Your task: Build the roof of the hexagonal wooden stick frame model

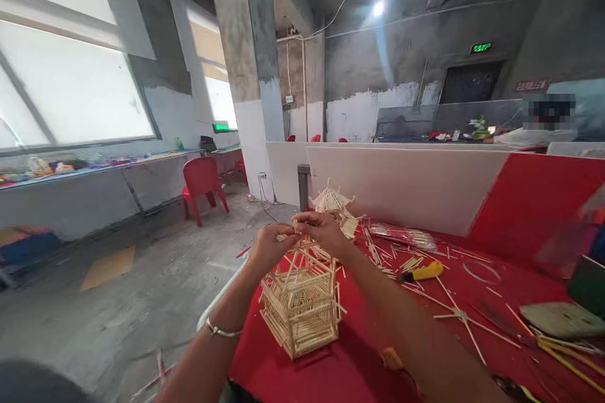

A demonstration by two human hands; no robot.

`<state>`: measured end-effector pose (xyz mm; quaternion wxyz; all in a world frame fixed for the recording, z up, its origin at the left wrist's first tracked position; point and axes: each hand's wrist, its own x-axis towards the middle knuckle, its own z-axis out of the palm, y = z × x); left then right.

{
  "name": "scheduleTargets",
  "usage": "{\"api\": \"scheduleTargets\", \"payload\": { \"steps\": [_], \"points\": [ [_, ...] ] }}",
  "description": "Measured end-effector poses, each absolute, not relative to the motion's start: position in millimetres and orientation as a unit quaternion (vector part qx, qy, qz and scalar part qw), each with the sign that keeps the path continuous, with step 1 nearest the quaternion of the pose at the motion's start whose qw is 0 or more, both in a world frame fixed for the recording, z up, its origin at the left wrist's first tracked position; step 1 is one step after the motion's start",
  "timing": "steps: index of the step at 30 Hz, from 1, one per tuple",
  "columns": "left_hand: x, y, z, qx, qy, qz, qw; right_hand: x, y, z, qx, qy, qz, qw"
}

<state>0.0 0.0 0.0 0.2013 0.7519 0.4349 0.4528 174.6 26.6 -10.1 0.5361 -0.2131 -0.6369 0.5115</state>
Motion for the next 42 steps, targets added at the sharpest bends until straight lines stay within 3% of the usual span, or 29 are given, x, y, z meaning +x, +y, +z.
{"api": "scheduleTargets", "payload": {
  "steps": [33,42],
  "points": [
    [4.5,-5.8,9.1,0.754,0.441,0.444,0.201,177.4,14.9,2.0,-0.254,-0.653,0.47,0.537],
    [4.0,-8.2,12.4,0.763,0.441,0.43,0.196,205.8,17.3,11.2,-0.322,-0.585,0.426,0.611]
  ]
}}
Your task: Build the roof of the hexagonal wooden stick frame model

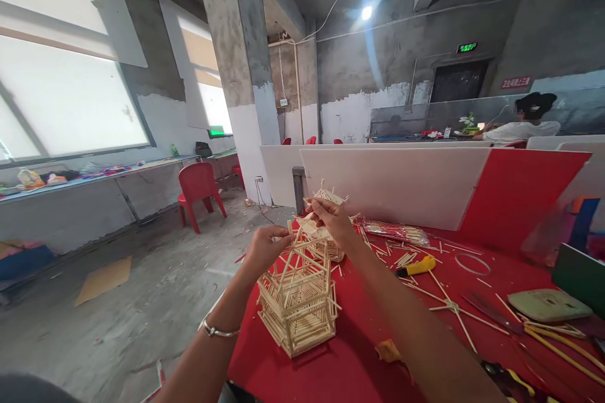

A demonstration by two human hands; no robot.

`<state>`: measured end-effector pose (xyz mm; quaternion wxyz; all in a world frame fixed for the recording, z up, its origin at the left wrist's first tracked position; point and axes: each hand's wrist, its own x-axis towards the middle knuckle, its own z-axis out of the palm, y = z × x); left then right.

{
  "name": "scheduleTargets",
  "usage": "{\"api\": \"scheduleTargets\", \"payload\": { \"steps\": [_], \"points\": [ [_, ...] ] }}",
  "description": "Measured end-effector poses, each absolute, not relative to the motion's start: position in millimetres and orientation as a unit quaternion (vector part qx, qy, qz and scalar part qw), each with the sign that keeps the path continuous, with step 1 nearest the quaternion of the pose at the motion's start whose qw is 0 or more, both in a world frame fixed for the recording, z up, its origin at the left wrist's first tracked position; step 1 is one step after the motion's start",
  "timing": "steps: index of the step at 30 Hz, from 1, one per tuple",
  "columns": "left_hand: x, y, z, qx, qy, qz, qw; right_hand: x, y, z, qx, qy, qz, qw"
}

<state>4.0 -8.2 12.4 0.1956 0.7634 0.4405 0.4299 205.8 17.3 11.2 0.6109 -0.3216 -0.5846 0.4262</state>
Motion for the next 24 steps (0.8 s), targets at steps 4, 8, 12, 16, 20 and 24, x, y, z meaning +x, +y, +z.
{"api": "scheduleTargets", "payload": {
  "steps": [4,8,12,16,20,24],
  "points": [
    [3.6,-7.4,11.5,0.764,0.44,0.427,0.201,217.6,6.3,2.0,-0.353,-0.576,0.402,0.618],
    [3.9,-7.2,10.9,0.765,0.438,0.424,0.208,211.3,-5.4,-10.8,-0.359,-0.614,0.369,0.598],
    [3.2,-5.2,8.5,0.763,0.438,0.425,0.214,200.7,-10.8,-23.0,-0.364,-0.649,0.34,0.575],
    [2.7,-4.2,7.1,0.76,0.442,0.425,0.215,197.7,-14.0,-31.5,-0.374,-0.668,0.331,0.552],
    [3.2,-5.6,8.6,0.761,0.443,0.423,0.214,198.6,-15.2,-33.3,-0.383,-0.681,0.321,0.535],
    [3.5,-6.6,9.8,0.763,0.443,0.42,0.212,198.3,-14.8,-32.4,-0.388,-0.691,0.305,0.529]
  ]
}}
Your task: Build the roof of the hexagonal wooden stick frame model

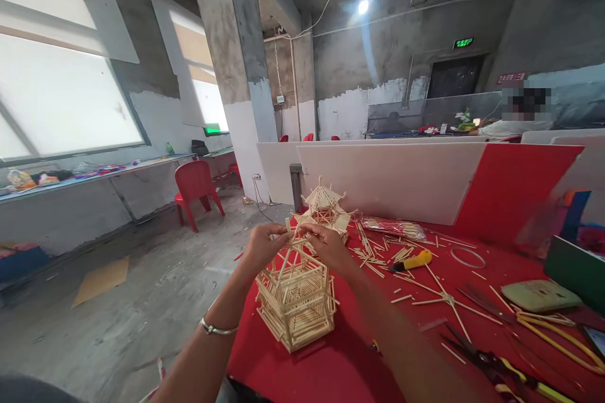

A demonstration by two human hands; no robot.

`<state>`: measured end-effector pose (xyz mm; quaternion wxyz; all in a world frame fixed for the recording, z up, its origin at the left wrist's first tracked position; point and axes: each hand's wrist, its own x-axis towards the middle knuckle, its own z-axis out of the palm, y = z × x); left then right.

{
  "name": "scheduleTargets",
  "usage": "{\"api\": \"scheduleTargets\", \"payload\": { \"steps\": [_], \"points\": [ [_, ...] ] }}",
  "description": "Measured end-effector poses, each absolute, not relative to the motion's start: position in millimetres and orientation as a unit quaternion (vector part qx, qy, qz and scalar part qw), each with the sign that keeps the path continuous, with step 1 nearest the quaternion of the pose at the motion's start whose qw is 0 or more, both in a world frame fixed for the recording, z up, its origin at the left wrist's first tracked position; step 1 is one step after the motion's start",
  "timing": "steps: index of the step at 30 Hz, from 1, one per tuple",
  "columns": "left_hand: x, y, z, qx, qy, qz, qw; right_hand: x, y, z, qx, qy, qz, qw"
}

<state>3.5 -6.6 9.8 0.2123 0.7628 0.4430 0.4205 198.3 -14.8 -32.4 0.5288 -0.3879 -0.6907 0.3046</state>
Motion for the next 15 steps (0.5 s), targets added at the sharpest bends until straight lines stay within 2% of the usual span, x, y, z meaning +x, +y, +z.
{"api": "scheduleTargets", "payload": {
  "steps": [10,15],
  "points": [
    [3.2,-5.5,9.0,0.762,0.442,0.426,0.205,197.9,-11.5,-37.9,-0.396,-0.707,0.273,0.518],
    [2.6,-4.8,8.2,0.759,0.444,0.429,0.208,199.6,-12.4,-27.0,-0.401,-0.722,0.217,0.52]
  ]
}}
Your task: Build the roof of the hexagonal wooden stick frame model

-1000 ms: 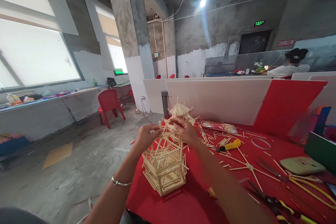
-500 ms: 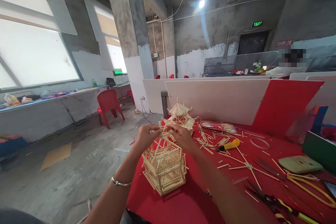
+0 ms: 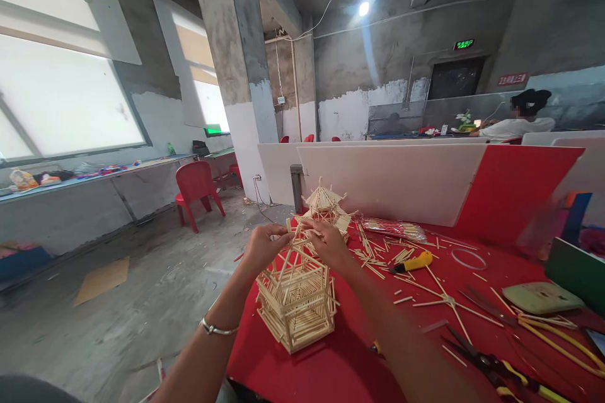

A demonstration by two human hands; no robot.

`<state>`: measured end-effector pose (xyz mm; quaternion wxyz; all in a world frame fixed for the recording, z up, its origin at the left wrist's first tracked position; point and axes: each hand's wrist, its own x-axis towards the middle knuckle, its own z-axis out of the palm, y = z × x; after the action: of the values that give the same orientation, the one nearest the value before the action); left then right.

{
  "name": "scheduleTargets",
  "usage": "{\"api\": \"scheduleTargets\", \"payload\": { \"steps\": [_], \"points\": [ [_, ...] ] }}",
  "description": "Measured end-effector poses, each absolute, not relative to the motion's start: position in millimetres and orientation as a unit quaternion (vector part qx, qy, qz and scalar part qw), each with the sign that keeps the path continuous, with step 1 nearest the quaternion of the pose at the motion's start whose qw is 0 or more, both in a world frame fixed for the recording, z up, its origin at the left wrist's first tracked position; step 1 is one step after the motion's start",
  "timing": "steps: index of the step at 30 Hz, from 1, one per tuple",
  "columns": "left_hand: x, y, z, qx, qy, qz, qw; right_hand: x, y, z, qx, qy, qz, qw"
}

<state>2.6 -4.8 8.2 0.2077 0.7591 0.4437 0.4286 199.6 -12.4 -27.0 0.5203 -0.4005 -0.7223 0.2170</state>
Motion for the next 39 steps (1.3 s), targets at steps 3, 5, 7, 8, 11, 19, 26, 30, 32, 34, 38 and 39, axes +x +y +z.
{"api": "scheduleTargets", "payload": {
  "steps": [3,5,7,8,11,19,26,30,32,34,38,39],
  "points": [
    [3.0,-4.6,7.9,0.757,0.443,0.431,0.209,198.9,-15.6,-13.3,-0.393,-0.747,0.146,0.516],
    [3.1,-4.5,7.8,0.758,0.44,0.432,0.21,196.7,-17.5,-4.7,-0.377,-0.78,0.082,0.494],
    [3.0,-4.4,7.7,0.76,0.438,0.433,0.21,193.8,-18.2,1.4,-0.366,-0.804,0.027,0.468],
    [2.8,-4.4,7.6,0.76,0.437,0.433,0.209,192.3,-18.1,3.1,-0.366,-0.808,0.014,0.461],
    [2.3,-4.7,7.4,0.761,0.434,0.435,0.207,188.7,-15.5,2.8,-0.365,-0.81,0.012,0.46],
    [3.7,-6.2,8.5,0.764,0.423,0.437,0.215,181.5,-7.4,-11.5,-0.299,-0.784,0.133,0.527],
    [4.1,-6.4,8.8,0.757,0.433,0.437,0.218,180.3,-6.1,-13.3,-0.296,-0.783,0.141,0.528],
    [3.3,-4.1,6.4,0.752,0.439,0.44,0.22,180.1,-4.9,-14.3,-0.293,-0.784,0.144,0.528],
    [2.8,-3.3,5.4,0.751,0.44,0.439,0.221,179.9,-4.4,-14.9,-0.294,-0.783,0.146,0.528],
    [2.4,-3.0,5.0,0.752,0.44,0.438,0.223,179.7,-3.9,-15.6,-0.294,-0.782,0.149,0.529],
    [1.8,-3.7,4.9,0.751,0.437,0.439,0.227,179.6,-3.9,-16.2,-0.292,-0.781,0.155,0.53],
    [1.7,-4.1,4.9,0.751,0.437,0.439,0.228,179.7,-4.2,-16.0,-0.291,-0.781,0.157,0.53]
  ]
}}
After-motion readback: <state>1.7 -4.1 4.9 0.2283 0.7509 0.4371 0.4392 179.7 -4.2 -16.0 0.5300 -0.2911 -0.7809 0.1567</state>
